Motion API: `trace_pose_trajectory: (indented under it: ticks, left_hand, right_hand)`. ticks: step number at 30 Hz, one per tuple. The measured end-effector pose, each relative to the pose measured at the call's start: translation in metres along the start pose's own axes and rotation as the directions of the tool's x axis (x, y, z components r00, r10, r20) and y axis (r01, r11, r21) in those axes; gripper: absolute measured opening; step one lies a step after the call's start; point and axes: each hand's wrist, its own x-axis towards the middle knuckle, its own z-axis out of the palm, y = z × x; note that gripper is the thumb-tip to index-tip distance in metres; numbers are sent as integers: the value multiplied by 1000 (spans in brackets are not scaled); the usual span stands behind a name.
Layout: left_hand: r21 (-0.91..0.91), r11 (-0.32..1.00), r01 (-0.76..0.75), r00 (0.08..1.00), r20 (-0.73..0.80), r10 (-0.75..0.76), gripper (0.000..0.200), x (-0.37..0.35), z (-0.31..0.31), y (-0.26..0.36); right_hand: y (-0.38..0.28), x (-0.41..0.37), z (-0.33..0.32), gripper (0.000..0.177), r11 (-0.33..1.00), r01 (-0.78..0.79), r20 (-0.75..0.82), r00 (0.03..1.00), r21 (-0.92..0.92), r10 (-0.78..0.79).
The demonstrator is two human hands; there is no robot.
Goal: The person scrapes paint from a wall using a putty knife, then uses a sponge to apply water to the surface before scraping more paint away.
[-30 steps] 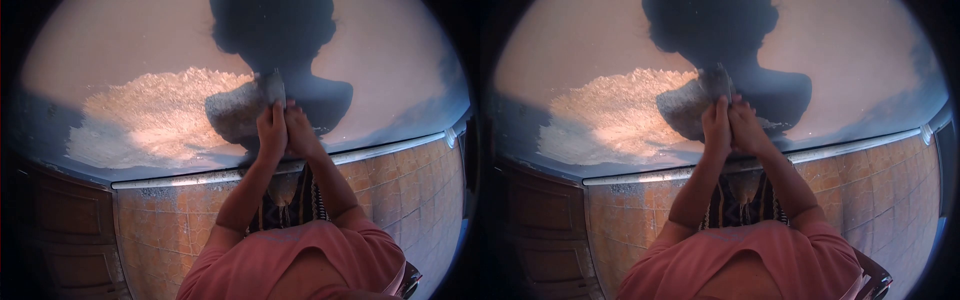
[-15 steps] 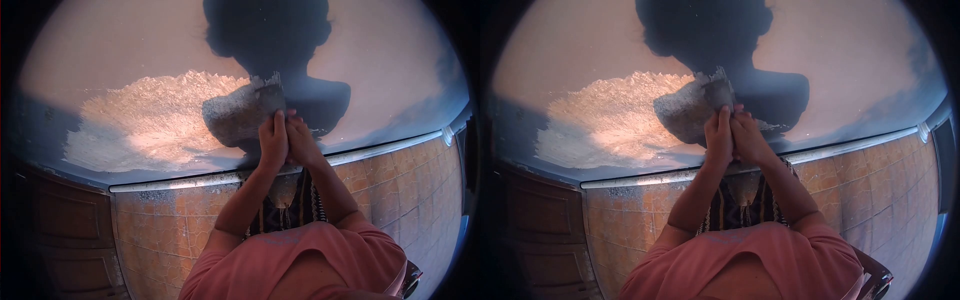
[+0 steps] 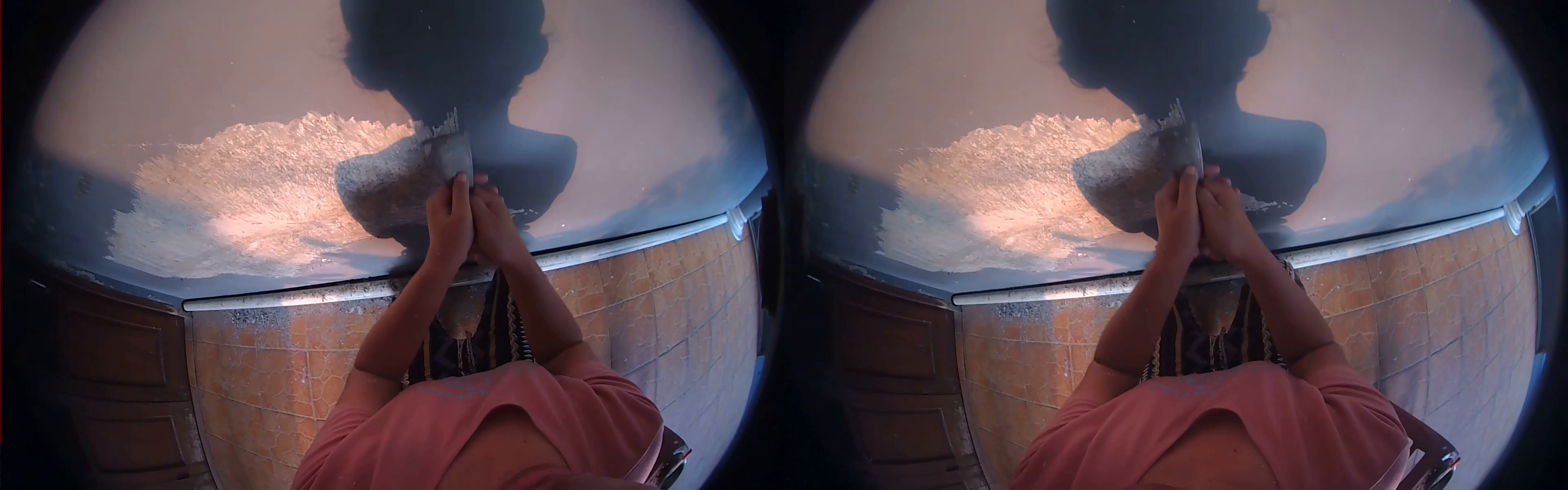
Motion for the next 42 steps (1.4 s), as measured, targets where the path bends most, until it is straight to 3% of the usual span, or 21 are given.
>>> trace_pose_trajectory:
  ticks: [3, 6, 9, 12, 15, 17, 19, 21, 24, 26, 28, 30, 36, 39, 42]
  left_hand:
    - [1, 1000, -5, 1000, 11, 5, 36, 2, 0, 1]
    - [-18, 1000, 11, 1000, -13, -11, 36, -13, -1, -11]
    - [-39, 997, 66, 997, -26, -67, 36, -9, -2, -12]
    - [-82, 992, 99, 994, -43, -103, 35, -15, 2, -2]
    - [-43, 999, 3, 1000, -20, -4, 35, -20, 0, -11]
    - [-47, 999, 7, 1000, -28, -8, 35, -13, -2, -10]
    - [-65, 998, -17, 1000, -23, 16, 35, -4, 2, -1]
    - [-91, 993, -78, 997, -6, 78, 35, 12, 8, 21]
    - [-39, 999, -20, 999, -33, 19, 36, 3, 9, 19]
    - [18, 999, -29, 998, -46, 30, 36, -5, -3, -10]
    - [47, 998, -29, 998, -53, 31, 36, -5, -6, -13]
    - [40, 999, -26, 998, -52, 28, 36, -2, 0, 0]
    - [73, 997, -32, 996, -76, 37, 36, -9, -4, -16]
    - [30, 995, -93, 995, -28, 94, 36, 10, 5, 6]
    - [33, 995, -99, 995, -2, 99, 36, 12, 9, 20]
  right_hand:
    - [-15, -2, 2, 28, 995, -96, 6, 995, 20, 96]
    - [-3, -15, 1, 26, 999, -44, 6, 999, 0, 44]
    - [-15, -16, 0, 24, 987, -162, 19, 987, 6, 162]
    - [-15, -19, 6, 23, 994, -106, -25, 994, 35, 107]
    - [-6, -23, 2, 24, 997, -62, 2, 998, 43, 62]
    - [0, -14, 1, 25, 982, 144, 6, 990, -125, -144]
    - [-12, -5, 1, 25, 979, 147, 31, 989, -144, -144]
    - [-35, 9, 2, 26, 999, -47, 77, 996, -18, 48]
    - [-24, 2, 5, 27, 1000, 22, 11, 1000, 14, -22]
    - [24, 2, 0, 27, 895, 394, -3, 915, -209, -403]
    - [15, 0, 5, 27, 913, 353, -3, 932, -206, -361]
    - [-16, -6, 2, 26, 994, -109, 33, 994, 15, 109]
    - [1, -13, 3, 27, 998, -52, -7, 999, 20, 53]
    - [-11, 9, 2, 28, 997, 70, -18, 997, -10, -71]
    - [-33, 8, -2, 29, 999, 18, 127, 992, 31, -22]
